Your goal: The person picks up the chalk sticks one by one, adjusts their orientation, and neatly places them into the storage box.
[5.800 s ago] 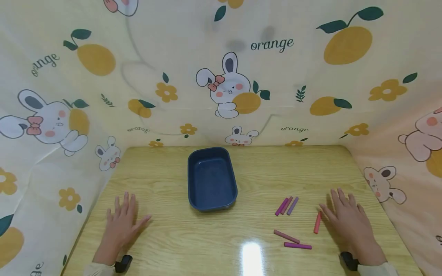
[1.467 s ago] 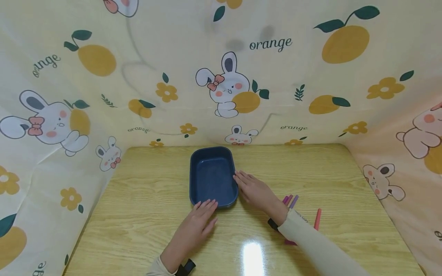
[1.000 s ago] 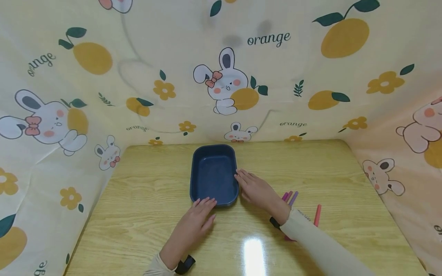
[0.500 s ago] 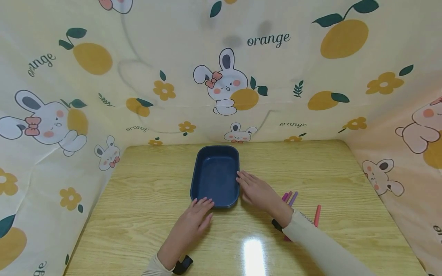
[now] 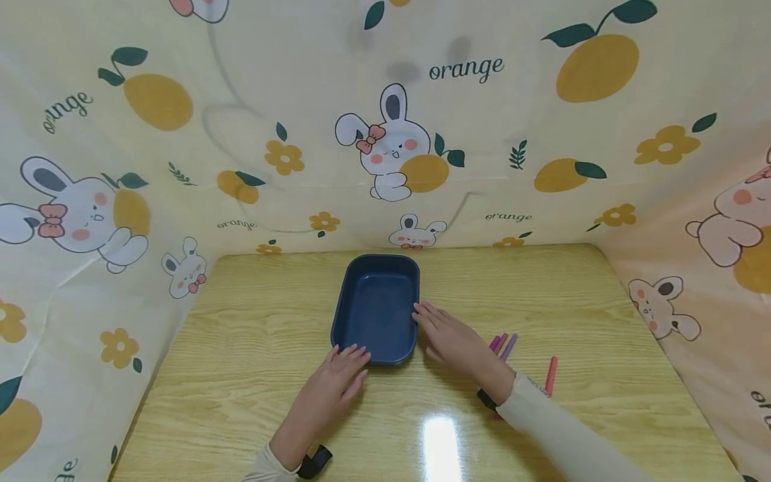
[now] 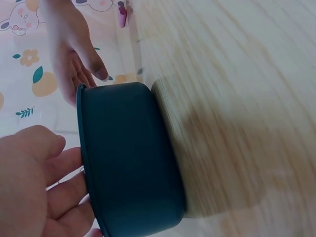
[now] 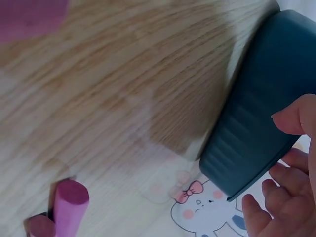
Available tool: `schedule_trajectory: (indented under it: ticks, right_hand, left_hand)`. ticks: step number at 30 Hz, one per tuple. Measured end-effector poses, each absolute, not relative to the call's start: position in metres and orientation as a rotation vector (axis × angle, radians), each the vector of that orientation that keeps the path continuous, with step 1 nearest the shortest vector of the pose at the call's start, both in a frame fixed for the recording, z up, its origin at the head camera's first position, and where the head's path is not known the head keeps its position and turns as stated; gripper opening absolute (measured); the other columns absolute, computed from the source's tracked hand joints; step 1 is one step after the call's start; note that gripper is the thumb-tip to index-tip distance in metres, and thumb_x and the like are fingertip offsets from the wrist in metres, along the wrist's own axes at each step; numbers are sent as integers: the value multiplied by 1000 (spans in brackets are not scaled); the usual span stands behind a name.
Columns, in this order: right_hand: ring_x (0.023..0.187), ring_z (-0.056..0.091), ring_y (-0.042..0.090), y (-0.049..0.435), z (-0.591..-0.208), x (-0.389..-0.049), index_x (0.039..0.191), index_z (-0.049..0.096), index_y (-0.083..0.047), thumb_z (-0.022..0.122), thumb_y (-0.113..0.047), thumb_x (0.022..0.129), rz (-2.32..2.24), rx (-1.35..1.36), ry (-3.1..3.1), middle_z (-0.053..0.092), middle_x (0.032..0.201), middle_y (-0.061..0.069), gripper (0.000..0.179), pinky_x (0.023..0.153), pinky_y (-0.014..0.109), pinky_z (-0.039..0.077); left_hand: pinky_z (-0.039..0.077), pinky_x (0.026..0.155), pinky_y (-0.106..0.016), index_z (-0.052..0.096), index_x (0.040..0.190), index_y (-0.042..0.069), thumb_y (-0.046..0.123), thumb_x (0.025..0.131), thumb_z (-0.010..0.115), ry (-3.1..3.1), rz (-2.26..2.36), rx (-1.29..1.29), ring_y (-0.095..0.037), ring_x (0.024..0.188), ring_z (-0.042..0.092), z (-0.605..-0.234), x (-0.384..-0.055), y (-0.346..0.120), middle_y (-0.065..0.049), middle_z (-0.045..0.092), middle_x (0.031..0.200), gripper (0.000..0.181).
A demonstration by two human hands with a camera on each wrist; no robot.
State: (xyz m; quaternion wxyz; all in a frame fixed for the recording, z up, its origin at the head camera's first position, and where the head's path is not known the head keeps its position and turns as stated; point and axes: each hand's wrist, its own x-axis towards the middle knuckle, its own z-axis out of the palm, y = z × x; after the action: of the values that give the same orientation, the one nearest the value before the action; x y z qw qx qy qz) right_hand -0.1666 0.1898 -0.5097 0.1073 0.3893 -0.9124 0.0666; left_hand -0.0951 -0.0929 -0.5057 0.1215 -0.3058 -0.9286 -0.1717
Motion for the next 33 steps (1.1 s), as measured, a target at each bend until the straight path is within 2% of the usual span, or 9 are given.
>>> schedule_trajectory:
  ticks: [9, 14, 20, 27, 33]
  right_hand:
    - [131, 34, 33, 194, -510, -160, 133, 45, 4, 60, -14, 83, 223, 1161, -2654, 38, 142, 19, 55, 103, 45, 34]
    - [133, 31, 32, 198, -512, -157, 137, 41, 3, 57, -14, 84, 243, 1178, -2661, 36, 144, 18, 57, 104, 45, 33]
    - [133, 32, 33, 203, -514, -151, 140, 37, 2, 61, -14, 83, 248, 1228, -2601, 35, 145, 17, 64, 103, 47, 33]
    - [129, 38, 31, 206, -516, -149, 136, 44, 1, 61, -11, 83, 329, 1319, -2486, 42, 141, 15, 57, 103, 43, 35]
    - [125, 43, 33, 206, -518, -149, 132, 49, 4, 59, -12, 84, 360, 1370, -2386, 47, 136, 18, 51, 98, 46, 40]
  left_hand:
    - [31, 104, -48, 63, 121, 11, 23, 93, 56, -2681, -504, -914, -19, 121, 49, -506, -97, -97, -5, 59, 125, 31]
    - [31, 104, -47, 65, 119, 12, 27, 97, 49, -2703, -523, -907, -18, 121, 50, -505, -98, -99, -3, 59, 125, 31]
    - [31, 106, -43, 65, 118, 12, 31, 99, 44, -2720, -582, -920, -18, 121, 49, -503, -100, -104, -2, 59, 125, 34]
    - [30, 106, -39, 67, 115, 10, 28, 98, 48, -2697, -639, -915, -18, 119, 51, -503, -103, -111, -2, 62, 120, 31]
    - [30, 106, -39, 67, 113, 10, 28, 98, 48, -2678, -647, -907, -17, 119, 51, -507, -105, -115, -2, 62, 119, 30]
